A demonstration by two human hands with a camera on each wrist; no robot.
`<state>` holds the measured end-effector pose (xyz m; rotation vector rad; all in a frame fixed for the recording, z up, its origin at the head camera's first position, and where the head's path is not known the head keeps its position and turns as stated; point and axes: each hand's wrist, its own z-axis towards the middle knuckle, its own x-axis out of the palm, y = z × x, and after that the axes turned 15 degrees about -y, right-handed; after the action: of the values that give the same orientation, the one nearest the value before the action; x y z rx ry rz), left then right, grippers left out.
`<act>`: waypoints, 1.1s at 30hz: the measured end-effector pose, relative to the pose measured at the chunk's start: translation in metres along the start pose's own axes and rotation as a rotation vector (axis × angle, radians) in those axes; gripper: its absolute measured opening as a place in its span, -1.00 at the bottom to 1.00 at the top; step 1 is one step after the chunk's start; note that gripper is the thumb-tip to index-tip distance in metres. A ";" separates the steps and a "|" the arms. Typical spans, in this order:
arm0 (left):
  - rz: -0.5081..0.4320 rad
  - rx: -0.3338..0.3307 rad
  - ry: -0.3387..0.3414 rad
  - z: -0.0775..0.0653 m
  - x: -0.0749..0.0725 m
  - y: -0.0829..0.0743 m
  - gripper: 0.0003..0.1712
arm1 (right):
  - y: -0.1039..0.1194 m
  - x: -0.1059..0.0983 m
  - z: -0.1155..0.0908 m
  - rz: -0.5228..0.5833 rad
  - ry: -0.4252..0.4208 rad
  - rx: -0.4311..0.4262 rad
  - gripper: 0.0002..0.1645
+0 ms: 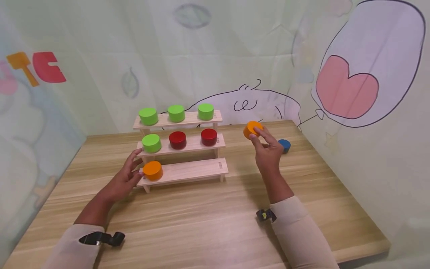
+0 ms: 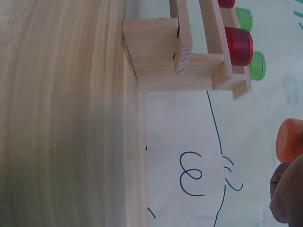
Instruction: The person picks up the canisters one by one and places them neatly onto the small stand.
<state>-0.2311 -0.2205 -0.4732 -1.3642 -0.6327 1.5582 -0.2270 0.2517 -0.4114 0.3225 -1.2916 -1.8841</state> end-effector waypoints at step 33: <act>0.014 -0.020 0.000 0.000 0.000 0.000 -0.02 | 0.049 0.035 -0.040 0.065 0.218 -0.072 -0.57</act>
<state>-0.2306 -0.2209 -0.4730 -1.3863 -0.6408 1.5670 -0.2019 0.1927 -0.3787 0.4302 -1.0735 -1.7823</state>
